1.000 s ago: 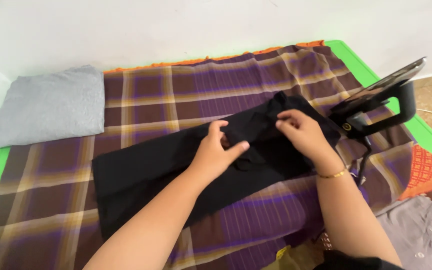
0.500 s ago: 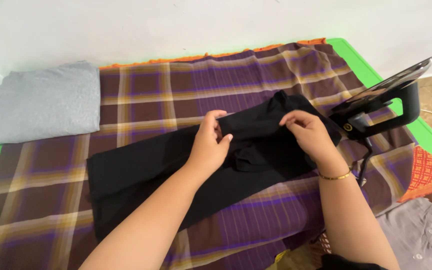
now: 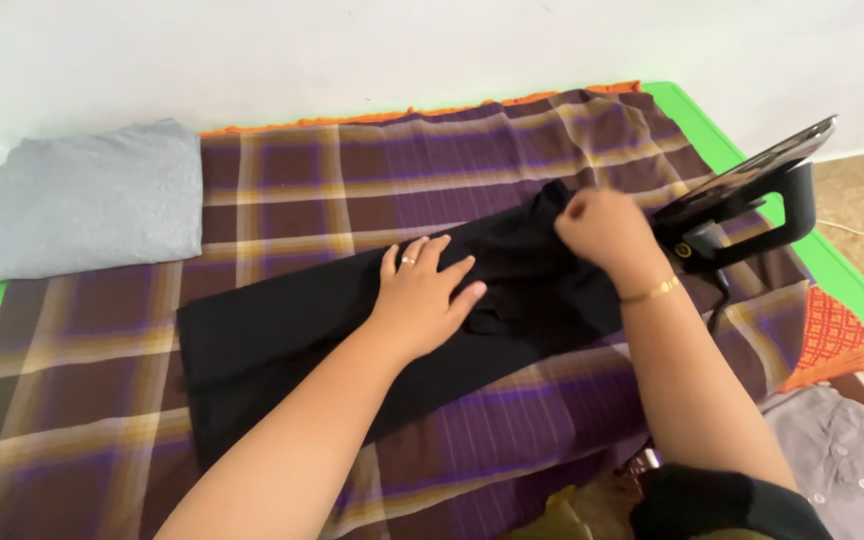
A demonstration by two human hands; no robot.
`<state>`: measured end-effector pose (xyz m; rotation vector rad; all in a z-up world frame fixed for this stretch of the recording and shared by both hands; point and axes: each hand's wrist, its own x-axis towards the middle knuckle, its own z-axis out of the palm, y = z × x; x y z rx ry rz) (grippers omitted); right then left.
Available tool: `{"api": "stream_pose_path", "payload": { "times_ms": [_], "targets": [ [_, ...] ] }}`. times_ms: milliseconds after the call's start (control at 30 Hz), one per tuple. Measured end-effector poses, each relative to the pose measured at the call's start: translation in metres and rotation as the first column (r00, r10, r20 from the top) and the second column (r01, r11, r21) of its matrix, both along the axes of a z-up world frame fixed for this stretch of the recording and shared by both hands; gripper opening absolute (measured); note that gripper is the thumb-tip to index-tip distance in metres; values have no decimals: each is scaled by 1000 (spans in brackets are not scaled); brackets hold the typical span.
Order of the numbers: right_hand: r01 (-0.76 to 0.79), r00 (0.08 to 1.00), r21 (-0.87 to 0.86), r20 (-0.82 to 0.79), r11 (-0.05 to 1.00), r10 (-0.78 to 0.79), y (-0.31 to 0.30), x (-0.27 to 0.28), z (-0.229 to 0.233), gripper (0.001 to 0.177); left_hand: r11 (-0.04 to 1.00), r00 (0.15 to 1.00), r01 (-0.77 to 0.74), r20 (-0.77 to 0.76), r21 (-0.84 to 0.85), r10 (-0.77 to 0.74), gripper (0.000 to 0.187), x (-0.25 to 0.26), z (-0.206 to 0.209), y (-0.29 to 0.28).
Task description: Fold a black polo shirt on a bed.
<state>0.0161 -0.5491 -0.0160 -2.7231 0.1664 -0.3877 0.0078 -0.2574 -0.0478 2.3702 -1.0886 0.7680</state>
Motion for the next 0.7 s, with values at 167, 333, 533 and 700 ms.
{"api": "stream_pose_path", "payload": {
  "times_ms": [167,333,533,700],
  "targets": [
    [83,900,30,428,996,-88,-4,34,-40,27,988,963,-149,-218,45,155,37,23,7,17],
    [135,940,88,305,987,-156,-6,38,-44,25,961,918,-245,-288,125,272,21,42,20,39],
    [158,923,202,317,966,-218,-17,34,-43,29,949,859,-315,-418,25,296,14,54,12,37],
    [208,936,247,229,947,-265,-42,44,-60,30,922,843,-384,-390,48,372,16,62,1,37]
  ]
}}
